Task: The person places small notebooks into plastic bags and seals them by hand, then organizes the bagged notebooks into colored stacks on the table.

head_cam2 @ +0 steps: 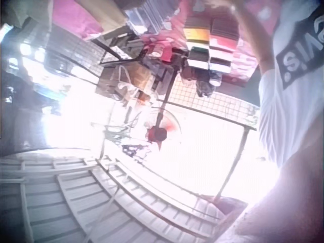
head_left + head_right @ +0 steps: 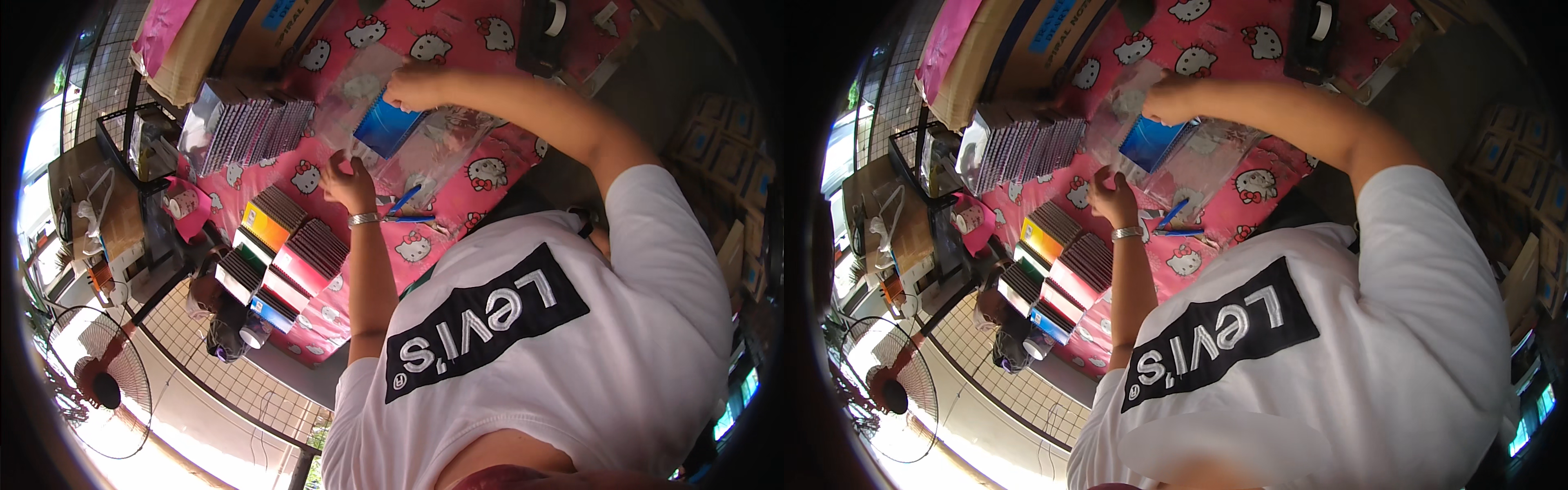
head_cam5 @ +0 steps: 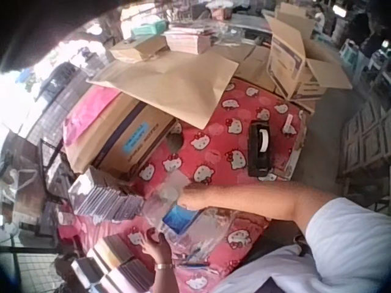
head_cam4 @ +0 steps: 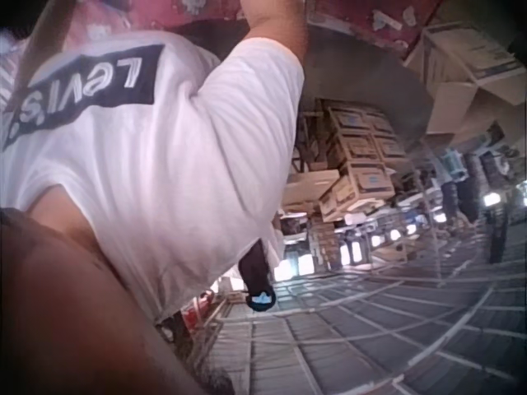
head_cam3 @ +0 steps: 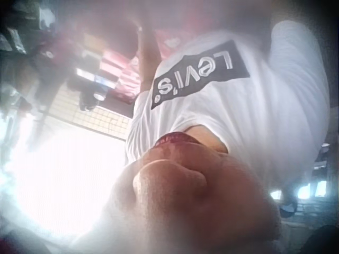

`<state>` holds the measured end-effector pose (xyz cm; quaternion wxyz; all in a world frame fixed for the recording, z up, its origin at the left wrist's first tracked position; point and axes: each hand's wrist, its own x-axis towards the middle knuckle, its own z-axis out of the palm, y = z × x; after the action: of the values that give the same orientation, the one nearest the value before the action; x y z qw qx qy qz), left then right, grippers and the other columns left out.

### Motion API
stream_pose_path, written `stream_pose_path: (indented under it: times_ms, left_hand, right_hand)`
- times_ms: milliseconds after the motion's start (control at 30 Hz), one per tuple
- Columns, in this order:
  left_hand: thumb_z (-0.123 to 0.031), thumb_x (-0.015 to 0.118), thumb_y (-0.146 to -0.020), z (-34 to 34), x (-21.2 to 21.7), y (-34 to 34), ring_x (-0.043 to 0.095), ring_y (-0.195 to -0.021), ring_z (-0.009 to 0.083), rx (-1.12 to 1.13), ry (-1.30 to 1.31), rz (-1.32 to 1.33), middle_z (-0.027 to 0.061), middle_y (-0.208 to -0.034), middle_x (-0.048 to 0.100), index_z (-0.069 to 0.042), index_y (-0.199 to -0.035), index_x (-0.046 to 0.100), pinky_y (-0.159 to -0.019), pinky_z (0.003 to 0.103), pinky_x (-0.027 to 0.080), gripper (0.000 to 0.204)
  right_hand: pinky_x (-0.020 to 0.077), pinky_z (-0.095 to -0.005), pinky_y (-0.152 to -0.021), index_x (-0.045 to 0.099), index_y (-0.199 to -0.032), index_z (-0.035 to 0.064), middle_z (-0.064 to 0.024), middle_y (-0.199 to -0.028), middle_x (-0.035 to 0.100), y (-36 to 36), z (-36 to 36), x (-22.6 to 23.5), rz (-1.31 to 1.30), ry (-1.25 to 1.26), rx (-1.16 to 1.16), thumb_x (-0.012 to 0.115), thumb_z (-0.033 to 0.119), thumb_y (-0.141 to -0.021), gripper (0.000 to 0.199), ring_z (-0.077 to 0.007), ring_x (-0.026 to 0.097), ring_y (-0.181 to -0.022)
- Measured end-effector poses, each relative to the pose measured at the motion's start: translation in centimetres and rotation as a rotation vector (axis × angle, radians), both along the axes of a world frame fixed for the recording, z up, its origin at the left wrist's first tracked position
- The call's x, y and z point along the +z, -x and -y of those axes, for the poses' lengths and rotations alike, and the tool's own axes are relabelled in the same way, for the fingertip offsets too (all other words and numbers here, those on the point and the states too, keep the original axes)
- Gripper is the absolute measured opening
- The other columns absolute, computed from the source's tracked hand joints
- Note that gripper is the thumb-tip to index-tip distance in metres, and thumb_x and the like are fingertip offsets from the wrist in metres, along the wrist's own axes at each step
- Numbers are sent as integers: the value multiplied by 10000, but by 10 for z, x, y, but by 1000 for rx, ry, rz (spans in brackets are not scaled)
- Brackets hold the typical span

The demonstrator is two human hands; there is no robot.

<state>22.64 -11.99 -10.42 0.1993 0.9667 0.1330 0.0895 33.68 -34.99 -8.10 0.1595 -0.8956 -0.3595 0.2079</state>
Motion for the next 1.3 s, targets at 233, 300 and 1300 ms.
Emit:
stream_pose_path:
  times_ms: [233, 300, 1300]
  left_hand:
    - [-405, 583, -842, 81, -22, 37, 228, -1394, 356, -612, -212, -56, 140, -1477, 326, -74, -1412, 359, -1132, 547, 115, 697]
    - [-460, 557, -859, 81, -30, 37, 156, -1429, 337, -551, -229, -118, 110, -1534, 241, -90, -1458, 299, -1133, 559, 73, 750]
    - [-203, 618, -744, 43, -17, -29, 444, -1233, 240, -237, -134, 331, 55, -1274, 552, -124, -1314, 442, -1038, 618, 194, 602]
  right_hand:
    - [486, -371, -647, 640, -748, 131, -9, -712, 651, -37, -13, -8, -117, -53, 91, 661, 166, -758, 41, -221, 642, -751]
    - [498, -404, -663, 657, -780, 124, -25, -720, 657, -52, -16, -11, -27, -65, 8, 668, 209, -766, 87, -234, 652, -767]
    - [350, -401, -956, 604, -875, 115, -6, -829, 592, 3, -40, -11, 508, -265, 14, 554, 150, -824, 79, -169, 565, -941]
